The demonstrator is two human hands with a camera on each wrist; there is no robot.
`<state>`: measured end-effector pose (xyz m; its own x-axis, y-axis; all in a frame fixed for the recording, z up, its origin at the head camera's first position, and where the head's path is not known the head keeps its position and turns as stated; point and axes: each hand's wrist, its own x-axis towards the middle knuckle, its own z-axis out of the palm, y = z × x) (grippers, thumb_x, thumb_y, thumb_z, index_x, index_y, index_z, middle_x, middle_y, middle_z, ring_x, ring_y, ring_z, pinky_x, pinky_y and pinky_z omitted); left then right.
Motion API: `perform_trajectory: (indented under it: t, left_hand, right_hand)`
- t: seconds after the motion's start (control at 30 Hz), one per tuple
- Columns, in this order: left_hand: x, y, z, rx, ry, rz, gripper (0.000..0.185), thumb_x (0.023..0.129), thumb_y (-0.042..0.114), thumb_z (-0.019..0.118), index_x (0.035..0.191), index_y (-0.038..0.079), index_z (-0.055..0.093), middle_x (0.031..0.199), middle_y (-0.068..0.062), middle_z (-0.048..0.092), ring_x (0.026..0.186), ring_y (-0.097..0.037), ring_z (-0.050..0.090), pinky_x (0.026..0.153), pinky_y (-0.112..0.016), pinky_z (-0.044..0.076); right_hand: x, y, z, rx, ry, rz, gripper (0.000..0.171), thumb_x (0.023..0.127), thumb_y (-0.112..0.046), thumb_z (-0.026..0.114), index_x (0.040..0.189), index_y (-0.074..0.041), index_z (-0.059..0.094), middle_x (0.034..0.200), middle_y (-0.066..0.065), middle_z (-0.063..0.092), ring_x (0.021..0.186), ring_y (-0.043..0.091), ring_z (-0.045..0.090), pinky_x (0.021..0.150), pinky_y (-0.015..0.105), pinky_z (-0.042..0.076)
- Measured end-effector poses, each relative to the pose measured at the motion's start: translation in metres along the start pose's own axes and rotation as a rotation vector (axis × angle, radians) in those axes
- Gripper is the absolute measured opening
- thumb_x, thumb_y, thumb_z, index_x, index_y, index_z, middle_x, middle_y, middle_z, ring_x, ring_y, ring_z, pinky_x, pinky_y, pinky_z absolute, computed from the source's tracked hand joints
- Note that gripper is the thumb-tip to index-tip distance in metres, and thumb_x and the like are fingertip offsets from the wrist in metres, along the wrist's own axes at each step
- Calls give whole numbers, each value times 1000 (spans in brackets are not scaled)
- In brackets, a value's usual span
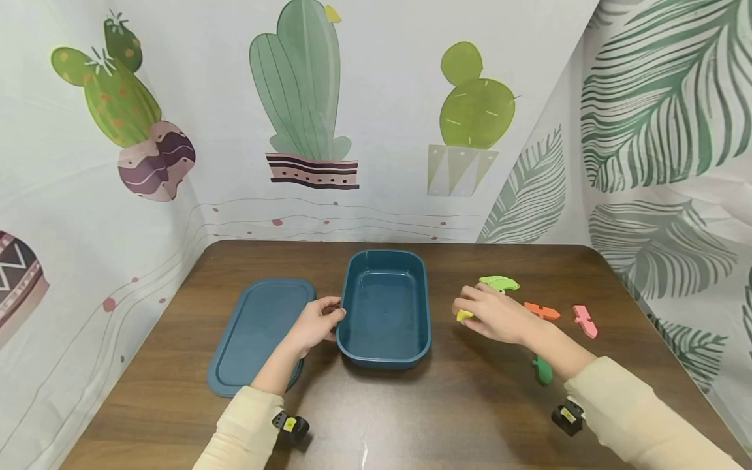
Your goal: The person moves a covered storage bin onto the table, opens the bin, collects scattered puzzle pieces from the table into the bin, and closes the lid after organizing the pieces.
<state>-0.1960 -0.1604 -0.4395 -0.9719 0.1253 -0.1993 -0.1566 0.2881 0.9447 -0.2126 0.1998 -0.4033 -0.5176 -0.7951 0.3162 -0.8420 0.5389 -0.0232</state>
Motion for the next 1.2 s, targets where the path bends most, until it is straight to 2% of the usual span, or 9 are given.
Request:
perform_trajectory:
  t: [0.23, 0.57, 0.77, 1.03, 1.2]
  left_hand:
    - [-1, 1, 0, 1, -3, -6, 45, 92, 13, 53, 132, -4, 43, 115, -22, 56, 88, -25, 59, 64, -36, 56]
    - [0, 0, 0, 12, -2, -9, 45, 92, 12, 52, 132, -4, 43, 116, -22, 55, 89, -24, 59, 65, -36, 57]
    - [1, 0, 1, 6, 17, -21, 43, 91, 12, 53, 131, -2, 46, 113, -18, 58, 86, -23, 60, 64, -35, 57]
    - [0, 0, 1, 16, 10, -14, 45, 91, 12, 53, 132, -3, 44, 115, -20, 56, 88, -24, 59, 66, -35, 57]
    - [0, 0, 0, 16, 15, -15, 44, 91, 12, 53, 132, -3, 45, 114, -20, 57, 88, -23, 59, 65, -35, 57]
  right_hand:
    - [13, -2, -2, 4, -9, -24, 23, 72, -11, 77, 88, -17, 61, 84, -2, 54, 77, 16, 48, 71, 32, 44]
    - [28, -5, -6, -11, -54, 6, 20, 75, -14, 75, 90, -17, 62, 85, -2, 54, 79, 19, 49, 69, 30, 45]
    - [37, -4, -4, -1, -49, -4, 20, 76, -13, 74, 90, -17, 62, 85, -2, 53, 78, 20, 48, 68, 30, 44]
    - [48, -4, -4, 9, -54, -21, 20, 76, -12, 74, 91, -14, 62, 84, 1, 53, 78, 20, 48, 71, 33, 43]
    - [55, -7, -7, -2, -81, -8, 19, 77, -14, 74, 92, -15, 62, 86, 0, 53, 79, 21, 48, 71, 32, 44]
